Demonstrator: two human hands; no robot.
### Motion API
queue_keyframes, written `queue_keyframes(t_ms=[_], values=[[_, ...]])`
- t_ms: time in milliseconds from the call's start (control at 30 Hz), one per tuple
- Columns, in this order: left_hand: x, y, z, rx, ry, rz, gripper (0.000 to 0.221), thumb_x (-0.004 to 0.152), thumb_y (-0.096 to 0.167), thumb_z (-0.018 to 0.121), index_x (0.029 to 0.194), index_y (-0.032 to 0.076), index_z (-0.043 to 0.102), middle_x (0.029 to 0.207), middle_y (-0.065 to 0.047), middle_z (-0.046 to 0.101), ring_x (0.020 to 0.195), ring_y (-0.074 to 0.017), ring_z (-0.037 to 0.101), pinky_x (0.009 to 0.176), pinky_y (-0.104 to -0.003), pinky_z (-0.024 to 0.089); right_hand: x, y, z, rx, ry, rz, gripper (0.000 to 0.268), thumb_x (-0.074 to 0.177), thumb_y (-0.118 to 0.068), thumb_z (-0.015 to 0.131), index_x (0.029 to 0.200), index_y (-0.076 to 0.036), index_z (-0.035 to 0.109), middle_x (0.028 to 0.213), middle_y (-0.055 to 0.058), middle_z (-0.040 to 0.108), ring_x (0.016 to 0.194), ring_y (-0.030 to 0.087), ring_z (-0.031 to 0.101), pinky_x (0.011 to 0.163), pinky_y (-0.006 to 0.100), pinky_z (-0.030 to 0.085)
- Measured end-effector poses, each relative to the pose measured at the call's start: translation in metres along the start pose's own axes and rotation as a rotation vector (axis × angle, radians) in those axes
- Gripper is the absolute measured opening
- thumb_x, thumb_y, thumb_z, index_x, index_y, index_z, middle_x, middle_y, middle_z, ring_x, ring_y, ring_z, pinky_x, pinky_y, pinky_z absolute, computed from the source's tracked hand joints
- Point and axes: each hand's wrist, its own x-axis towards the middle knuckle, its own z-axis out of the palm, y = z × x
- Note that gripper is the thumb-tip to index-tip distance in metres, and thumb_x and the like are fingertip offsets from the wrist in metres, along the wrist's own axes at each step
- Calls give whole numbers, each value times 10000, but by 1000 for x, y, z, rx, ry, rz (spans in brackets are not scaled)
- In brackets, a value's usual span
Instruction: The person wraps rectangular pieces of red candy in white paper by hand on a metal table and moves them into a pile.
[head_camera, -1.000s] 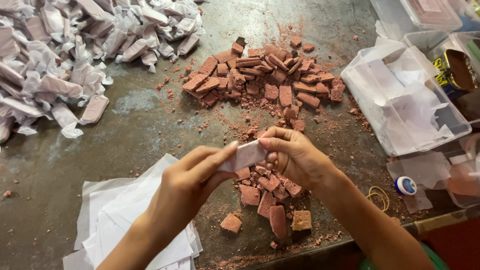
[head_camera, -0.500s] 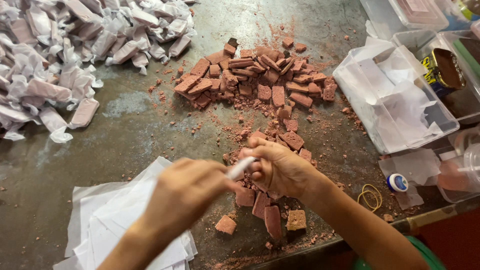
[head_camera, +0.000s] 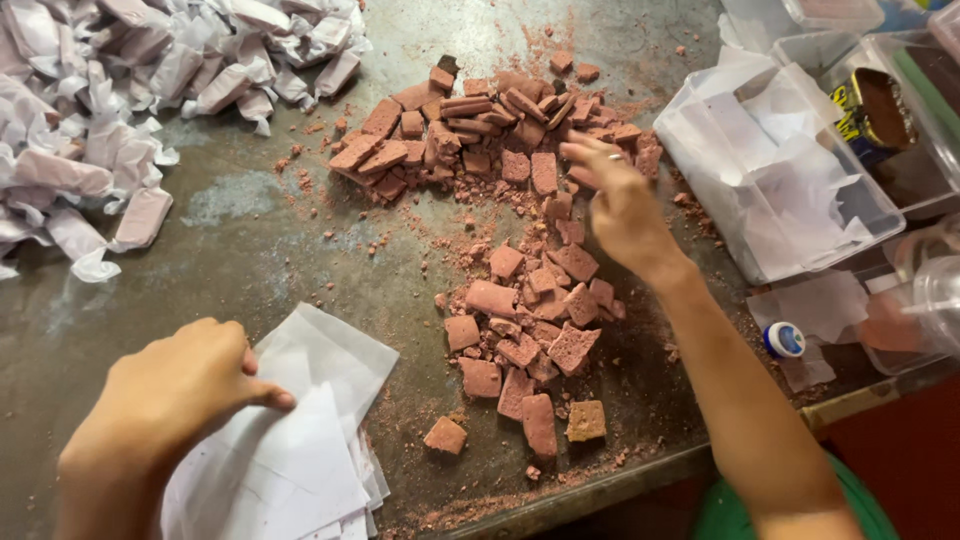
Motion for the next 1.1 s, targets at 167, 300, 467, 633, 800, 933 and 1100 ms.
queue_keyframes(t_ms=[167,300,467,633,800,933,1100], values=[[5,-4,-2,-74,-2,-58,229,762,489,808,922,328,777,1154,83,781,1104,-196,711,926,-364,494,4,29,-6,-173,-106,-364,404,935,202,483,1174,-15,725,1096,170,769,850,261,756,810,291,643],[13,-6,0,-51,4,-57,476,777,589,800,1186,363,711,1331,64,717,1237,-213,692,1011,-420,515,-1,18,-19,-111,128,-291,315,904,211,512,1011,29,746,1016,171,772,960,246,759,838,270,628],[14,-3,-1,-32,9,-57,331,783,595,796,973,324,793,1209,66,749,1137,-212,712,918,-391,540,-1,16,-5,-178,49,-296,219,1016,157,571,1029,39,756,895,188,780,830,205,819,582,117,650],[37,-16,22,-176,159,14,656,733,462,909,1237,231,559,1309,-138,602,1136,-428,699,973,-502,521,-3,16,19,-317,-224,-389,366,1027,-46,467,1276,-135,719,1358,90,652,1206,263,602,1003,446,407],[21,-13,9,-252,99,48,342,827,282,746,1147,218,643,1170,-28,790,1094,-271,722,900,-402,511,-6,10,18,-170,-274,-245,157,974,-177,668,1079,-87,741,940,28,640,864,192,521,770,346,401],[49,-23,26,-364,290,175,500,801,150,826,1243,188,595,952,-55,804,949,-293,748,840,-384,519,-8,5,6,181,-404,-142,290,1012,-201,585,1200,-23,714,847,8,646,704,108,548,601,214,405],[27,-17,5,-487,417,233,506,815,171,818,1264,140,587,944,-39,808,982,-260,743,868,-387,507,-11,5,-3,453,-419,-151,229,1000,-195,623,1097,-7,711,896,18,657,723,76,530,610,172,414]])
